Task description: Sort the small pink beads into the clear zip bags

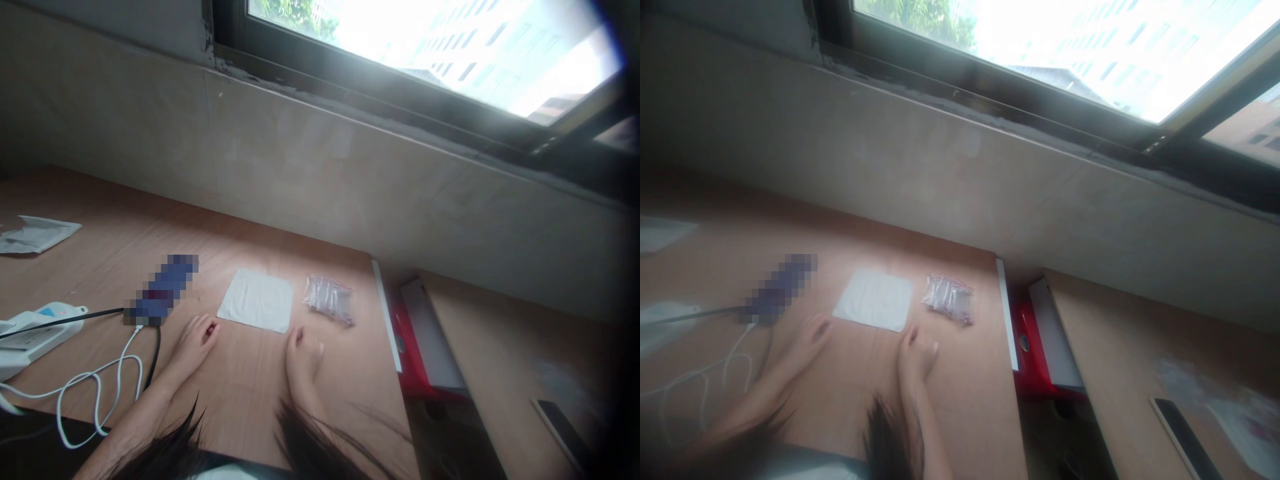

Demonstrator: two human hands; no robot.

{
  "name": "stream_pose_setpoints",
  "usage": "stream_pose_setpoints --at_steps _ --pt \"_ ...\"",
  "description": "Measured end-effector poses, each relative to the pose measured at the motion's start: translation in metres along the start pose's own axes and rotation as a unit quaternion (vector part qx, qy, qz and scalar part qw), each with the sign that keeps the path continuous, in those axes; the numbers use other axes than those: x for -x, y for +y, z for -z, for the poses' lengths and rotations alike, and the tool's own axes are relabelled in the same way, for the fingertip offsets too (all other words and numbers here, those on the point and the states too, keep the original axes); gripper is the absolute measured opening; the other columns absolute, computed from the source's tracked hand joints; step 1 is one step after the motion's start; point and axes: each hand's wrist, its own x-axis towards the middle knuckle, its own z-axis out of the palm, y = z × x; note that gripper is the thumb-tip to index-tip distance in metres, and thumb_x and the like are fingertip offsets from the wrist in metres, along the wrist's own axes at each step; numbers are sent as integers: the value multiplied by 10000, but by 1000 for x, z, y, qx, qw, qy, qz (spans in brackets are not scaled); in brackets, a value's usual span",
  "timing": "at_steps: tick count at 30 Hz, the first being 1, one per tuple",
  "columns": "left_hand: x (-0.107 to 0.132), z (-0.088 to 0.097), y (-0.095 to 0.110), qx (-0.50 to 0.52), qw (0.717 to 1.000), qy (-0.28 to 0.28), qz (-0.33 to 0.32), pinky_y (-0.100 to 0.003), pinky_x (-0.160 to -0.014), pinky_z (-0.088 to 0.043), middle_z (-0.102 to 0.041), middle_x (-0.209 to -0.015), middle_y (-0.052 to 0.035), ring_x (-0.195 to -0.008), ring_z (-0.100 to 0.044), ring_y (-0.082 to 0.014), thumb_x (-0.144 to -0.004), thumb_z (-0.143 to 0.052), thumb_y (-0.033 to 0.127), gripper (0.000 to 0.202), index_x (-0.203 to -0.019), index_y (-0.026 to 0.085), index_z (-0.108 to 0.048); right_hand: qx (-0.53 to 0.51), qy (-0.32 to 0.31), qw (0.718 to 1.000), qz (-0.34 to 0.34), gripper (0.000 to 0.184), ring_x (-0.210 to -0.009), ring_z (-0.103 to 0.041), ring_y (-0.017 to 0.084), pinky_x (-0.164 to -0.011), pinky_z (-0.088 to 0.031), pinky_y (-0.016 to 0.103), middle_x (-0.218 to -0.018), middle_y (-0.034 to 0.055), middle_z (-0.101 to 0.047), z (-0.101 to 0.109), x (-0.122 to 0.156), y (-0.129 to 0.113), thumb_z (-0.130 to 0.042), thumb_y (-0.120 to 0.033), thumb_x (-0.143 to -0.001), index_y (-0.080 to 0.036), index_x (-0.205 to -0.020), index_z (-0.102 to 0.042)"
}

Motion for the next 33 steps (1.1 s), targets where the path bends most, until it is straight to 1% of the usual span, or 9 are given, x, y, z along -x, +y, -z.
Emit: stream_pose_setpoints --at_steps 7,13,24,33 --pt "1 -1 -1 -11 1000 6 3 -296 -633 -385 -520 -699 -17 -700 -476 -185 -793 -369 281 168 -686 196 -466 4 -2 1000 -1 279 -524 -425 136 -571 -205 271 -562 9 -536 -2 1 1 -329 -264 -811 -175 -591 -475" --pt "0 0 -1 -18 1000 2 -7 -292 -623 -383 -511 -688 -11 -691 -474 -179 -796 -372 278 162 -687 196 -460 7 -5 1000 -4 275 -524 -418 134 -561 -200 267 -562 11 -536 -1 0 1 -334 -263 -807 -175 -588 -474" --pt "0 -3 -5 -23 1000 11 -11 -290 -613 -383 -523 -694 -16 -686 -479 -182 -786 -382 286 165 -685 198 -477 19 -2 1000 -10 290 -518 -410 138 -556 -194 269 -557 16 -538 -4 0 1 -321 -262 -807 -175 -581 -480" --pt "1 -1 0 -14 1000 13 -4 -299 -644 -387 -525 -687 -16 -693 -481 -182 -800 -352 304 200 -684 198 -476 14 3 1000 -3 293 -524 -419 134 -564 -207 268 -559 15 -532 -3 0 1 -317 -256 -809 -167 -584 -481"
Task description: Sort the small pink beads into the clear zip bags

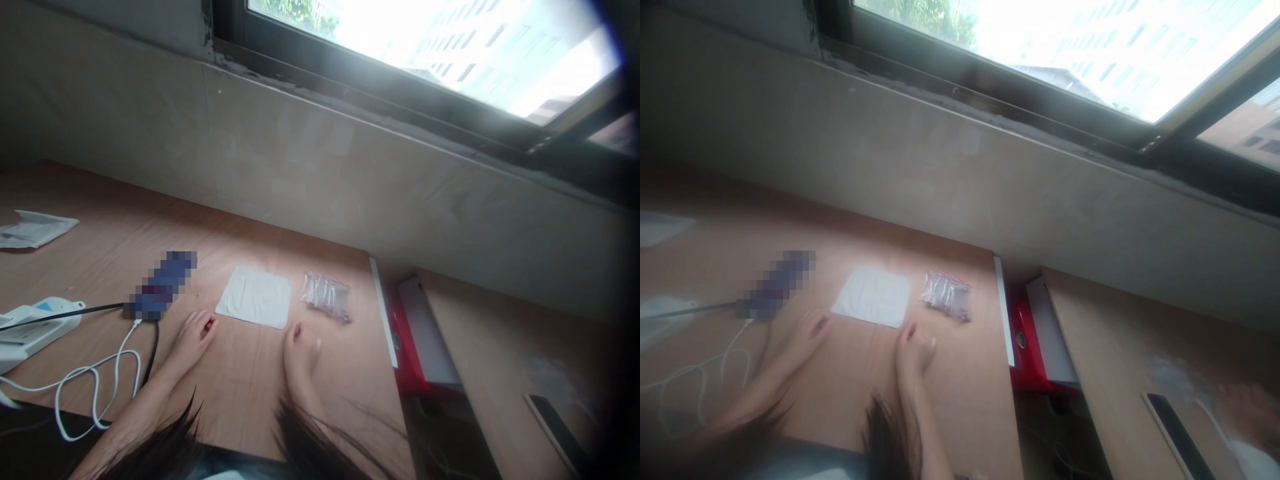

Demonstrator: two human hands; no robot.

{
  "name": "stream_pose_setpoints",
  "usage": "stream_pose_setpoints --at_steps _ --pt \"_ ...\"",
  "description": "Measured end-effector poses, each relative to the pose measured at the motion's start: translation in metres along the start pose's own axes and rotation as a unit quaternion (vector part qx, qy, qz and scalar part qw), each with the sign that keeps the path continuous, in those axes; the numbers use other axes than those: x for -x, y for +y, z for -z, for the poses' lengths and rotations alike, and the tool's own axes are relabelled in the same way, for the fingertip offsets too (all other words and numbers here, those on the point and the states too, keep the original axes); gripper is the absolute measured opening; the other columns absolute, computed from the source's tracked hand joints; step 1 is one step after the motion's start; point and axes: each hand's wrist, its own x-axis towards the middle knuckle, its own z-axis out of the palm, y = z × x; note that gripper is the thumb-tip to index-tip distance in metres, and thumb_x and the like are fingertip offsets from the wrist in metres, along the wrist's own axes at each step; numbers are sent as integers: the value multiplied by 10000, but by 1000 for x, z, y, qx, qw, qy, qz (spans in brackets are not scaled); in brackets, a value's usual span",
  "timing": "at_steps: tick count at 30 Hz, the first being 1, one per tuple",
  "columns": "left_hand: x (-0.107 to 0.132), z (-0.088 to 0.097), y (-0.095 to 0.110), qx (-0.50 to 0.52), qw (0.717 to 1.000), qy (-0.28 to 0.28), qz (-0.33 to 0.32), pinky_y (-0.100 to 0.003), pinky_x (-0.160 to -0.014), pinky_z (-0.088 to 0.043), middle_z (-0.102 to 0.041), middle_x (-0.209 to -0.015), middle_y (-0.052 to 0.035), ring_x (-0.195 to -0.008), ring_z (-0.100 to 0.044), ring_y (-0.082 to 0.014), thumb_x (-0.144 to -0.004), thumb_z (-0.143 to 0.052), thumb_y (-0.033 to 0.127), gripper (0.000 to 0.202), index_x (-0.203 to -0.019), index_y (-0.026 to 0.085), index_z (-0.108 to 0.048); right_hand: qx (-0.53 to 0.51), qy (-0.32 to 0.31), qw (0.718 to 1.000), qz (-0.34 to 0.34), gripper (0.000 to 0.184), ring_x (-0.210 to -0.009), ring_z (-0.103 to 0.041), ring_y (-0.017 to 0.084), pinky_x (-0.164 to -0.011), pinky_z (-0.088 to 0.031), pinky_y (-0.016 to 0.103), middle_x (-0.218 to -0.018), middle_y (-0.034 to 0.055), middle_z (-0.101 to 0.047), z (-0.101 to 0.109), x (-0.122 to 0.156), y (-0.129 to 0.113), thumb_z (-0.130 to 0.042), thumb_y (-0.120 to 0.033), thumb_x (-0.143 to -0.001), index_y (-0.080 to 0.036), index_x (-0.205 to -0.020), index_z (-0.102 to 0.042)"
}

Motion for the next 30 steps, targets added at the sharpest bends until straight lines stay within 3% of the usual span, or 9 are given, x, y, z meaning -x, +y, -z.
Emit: stream_pose_setpoints --at_steps 30 --pt "0 -1 -2 10 1000 -4 4 -296 -626 -396 -518 -683 -14 -686 -481 -181 -787 -365 289 178 -672 202 -469 -1 0 1000 3 306 -505 -415 131 -559 -202 271 -537 11 -521 4 0 -1 -320 -252 -812 -173 -555 -466"
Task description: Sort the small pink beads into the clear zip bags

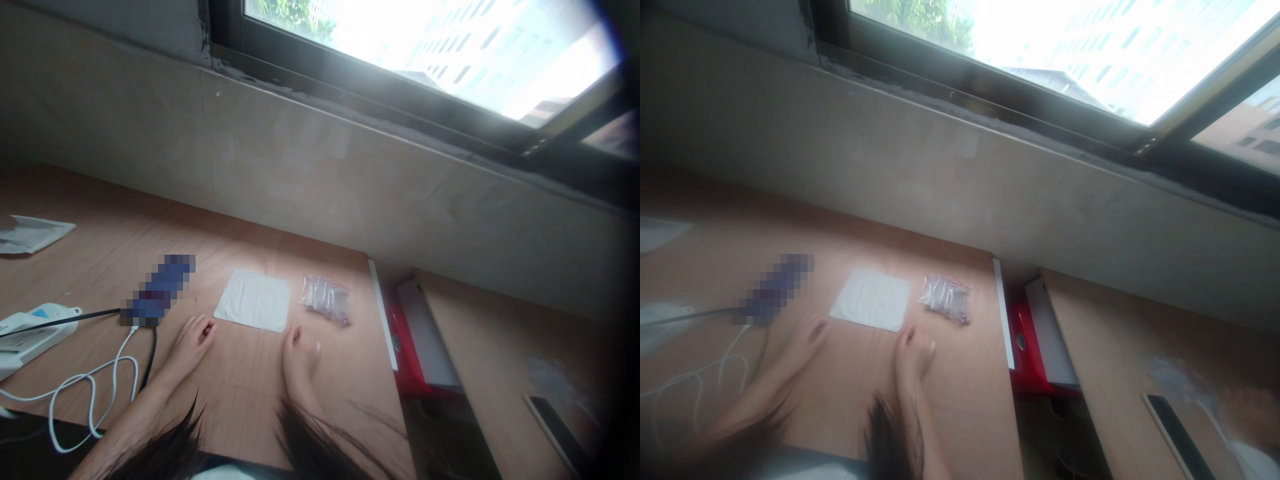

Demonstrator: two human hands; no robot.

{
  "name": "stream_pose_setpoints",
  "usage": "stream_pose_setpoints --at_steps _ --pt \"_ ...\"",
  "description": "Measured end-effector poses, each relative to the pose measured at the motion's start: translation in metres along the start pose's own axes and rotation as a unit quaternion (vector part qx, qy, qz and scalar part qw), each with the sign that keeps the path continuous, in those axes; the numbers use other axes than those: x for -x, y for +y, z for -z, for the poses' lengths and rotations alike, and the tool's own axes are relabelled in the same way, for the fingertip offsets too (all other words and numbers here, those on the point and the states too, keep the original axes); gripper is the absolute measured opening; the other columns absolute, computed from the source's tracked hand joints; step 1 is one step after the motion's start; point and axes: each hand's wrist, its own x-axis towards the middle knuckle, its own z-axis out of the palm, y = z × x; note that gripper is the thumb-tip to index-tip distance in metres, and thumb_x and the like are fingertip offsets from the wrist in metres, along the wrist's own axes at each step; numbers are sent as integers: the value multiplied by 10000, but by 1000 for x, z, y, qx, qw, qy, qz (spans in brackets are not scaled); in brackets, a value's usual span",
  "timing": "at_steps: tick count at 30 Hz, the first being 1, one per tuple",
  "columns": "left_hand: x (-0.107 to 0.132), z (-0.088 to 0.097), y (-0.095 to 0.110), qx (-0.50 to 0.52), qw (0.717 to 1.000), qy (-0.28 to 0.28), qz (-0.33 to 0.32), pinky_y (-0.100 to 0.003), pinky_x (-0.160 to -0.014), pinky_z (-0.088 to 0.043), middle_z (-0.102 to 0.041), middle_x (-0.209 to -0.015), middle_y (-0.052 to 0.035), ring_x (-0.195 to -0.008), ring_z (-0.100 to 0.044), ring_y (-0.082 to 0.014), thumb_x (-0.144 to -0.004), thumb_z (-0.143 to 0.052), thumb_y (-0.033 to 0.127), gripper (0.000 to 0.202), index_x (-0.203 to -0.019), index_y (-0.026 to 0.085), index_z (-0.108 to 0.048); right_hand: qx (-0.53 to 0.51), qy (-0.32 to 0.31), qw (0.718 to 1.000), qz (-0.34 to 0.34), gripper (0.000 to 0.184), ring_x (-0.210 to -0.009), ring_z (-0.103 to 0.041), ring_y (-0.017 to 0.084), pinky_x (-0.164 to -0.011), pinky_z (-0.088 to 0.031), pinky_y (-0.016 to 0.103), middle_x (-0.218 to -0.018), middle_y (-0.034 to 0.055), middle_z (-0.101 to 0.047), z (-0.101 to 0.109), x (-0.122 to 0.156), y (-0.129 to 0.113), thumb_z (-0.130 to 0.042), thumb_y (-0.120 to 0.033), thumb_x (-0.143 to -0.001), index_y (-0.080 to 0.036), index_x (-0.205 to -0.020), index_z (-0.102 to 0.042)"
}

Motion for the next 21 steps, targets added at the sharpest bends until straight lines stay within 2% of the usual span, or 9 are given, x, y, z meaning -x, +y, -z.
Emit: stream_pose_setpoints --at_steps 21 --pt "1 1 0 10 1000 -11 3 -306 -630 -406 -534 -707 -22 -691 -484 -181 -795 -366 286 173 -708 199 -487 -18 -2 1000 -8 301 -517 -416 144 -563 -205 280 -545 32 -527 0 1 0 -325 -260 -812 -167 -562 -467"
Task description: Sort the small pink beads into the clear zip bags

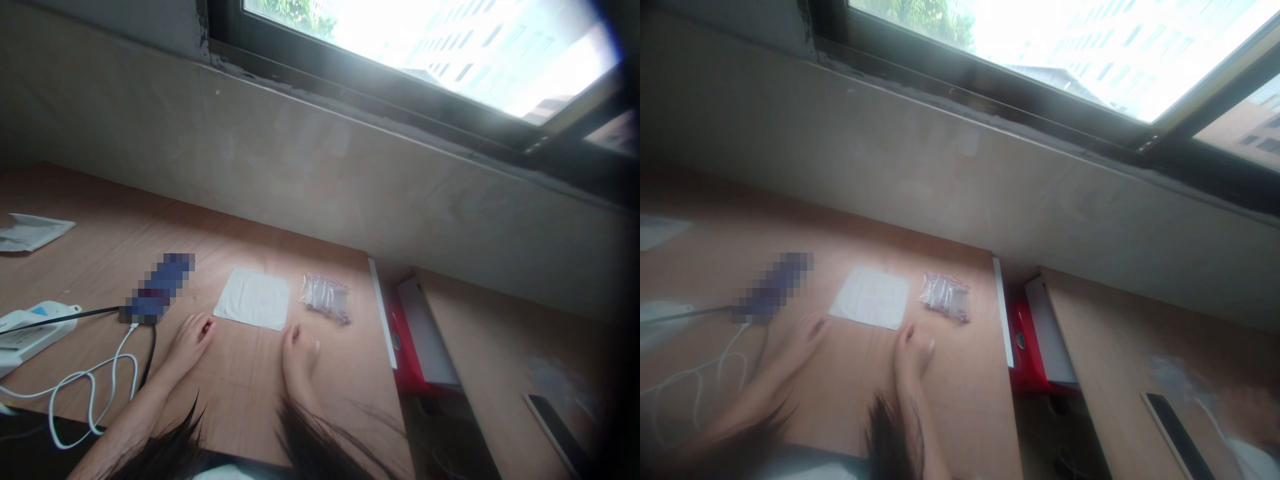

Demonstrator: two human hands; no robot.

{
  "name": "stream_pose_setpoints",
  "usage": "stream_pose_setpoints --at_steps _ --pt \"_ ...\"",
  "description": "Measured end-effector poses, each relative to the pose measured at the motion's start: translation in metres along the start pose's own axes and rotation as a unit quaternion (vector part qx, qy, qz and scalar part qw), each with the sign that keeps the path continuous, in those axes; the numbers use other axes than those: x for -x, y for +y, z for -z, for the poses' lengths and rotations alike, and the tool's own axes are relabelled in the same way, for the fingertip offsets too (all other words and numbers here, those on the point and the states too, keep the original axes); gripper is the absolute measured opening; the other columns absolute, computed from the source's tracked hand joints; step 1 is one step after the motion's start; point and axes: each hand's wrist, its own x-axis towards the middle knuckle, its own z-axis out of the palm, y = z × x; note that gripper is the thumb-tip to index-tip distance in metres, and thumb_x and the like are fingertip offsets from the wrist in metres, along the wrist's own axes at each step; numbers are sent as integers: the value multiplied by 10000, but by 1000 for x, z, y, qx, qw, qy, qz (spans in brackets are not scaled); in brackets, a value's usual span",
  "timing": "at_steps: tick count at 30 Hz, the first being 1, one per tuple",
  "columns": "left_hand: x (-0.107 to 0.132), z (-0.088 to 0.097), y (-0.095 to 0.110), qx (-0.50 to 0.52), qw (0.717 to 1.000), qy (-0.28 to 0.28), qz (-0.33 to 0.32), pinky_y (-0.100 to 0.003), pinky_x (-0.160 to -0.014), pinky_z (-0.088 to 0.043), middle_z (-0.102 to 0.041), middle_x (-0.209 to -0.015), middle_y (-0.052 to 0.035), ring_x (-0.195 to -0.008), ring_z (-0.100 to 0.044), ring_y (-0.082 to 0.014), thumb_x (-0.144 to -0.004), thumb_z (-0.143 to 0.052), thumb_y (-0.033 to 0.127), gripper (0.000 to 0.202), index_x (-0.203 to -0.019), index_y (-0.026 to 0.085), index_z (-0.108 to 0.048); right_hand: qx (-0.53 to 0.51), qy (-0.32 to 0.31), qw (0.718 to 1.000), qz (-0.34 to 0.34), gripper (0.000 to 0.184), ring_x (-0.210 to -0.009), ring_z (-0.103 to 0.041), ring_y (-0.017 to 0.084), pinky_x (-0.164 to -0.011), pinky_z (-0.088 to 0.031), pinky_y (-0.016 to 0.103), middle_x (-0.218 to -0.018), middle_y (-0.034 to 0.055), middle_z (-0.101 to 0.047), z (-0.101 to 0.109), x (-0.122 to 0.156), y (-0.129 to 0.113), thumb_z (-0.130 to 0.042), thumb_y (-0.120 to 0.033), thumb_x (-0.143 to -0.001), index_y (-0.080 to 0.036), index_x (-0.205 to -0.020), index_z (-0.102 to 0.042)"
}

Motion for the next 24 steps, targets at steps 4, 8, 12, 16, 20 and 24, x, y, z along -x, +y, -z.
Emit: stream_pose_setpoints --at_steps 4,8,12,16,20,24 --pt "1 -1 -1 4 1000 12 15 -325 -680 -420 -553 -773 -35 -747 -506 -192 -799 -365 309 186 -857 193 -499 -16 -8 1000 0 309 -518 -411 145 -567 -206 279 -549 33 -527 2 -1 -1 -314 -271 -817 -166 -568 -465" --pt "2 -2 -1 7 1000 12 11 -341 -747 -413 -562 -844 -46 -826 -515 -197 -803 -357 288 237 -981 189 -478 -53 -22 998 12 321 -543 -416 144 -580 -215 273 -573 29 -526 5 -1 -2 -328 -331 -818 -165 -577 -460" --pt "1 -3 -3 5 1000 8 -10 -348 -776 -403 -574 -902 -53 -872 -511 -206 -792 -362 268 245 -973 193 -509 -77 -33 996 24 319 -567 -425 146 -598 -224 270 -585 20 -519 7 -1 -2 -367 -381 -800 -167 -578 -448" --pt "0 -2 -2 3 1000 6 -10 -354 -783 -400 -574 -917 -58 -874 -508 -210 -791 -363 266 229 -944 189 -515 -72 -28 997 27 285 -590 -430 155 -615 -226 276 -596 24 -524 7 -1 -3 -364 -331 -802 -165 -589 -457" --pt "0 1 2 7 1000 4 -7 -346 -780 -400 -573 -900 -50 -864 -505 -202 -797 -359 262 205 -910 190 -513 -75 -26 997 23 263 -578 -425 151 -613 -222 278 -582 18 -518 6 -1 -3 -373 -289 -799 -165 -585 -463" --pt "1 2 5 2 1000 6 -1 -339 -753 -406 -571 -861 -48 -833 -509 -203 -806 -345 290 211 -878 184 -513 -72 -25 997 20 261 -572 -427 143 -611 -227 272 -586 19 -524 5 -1 -2 -380 -289 -792 -161 -584 -472"
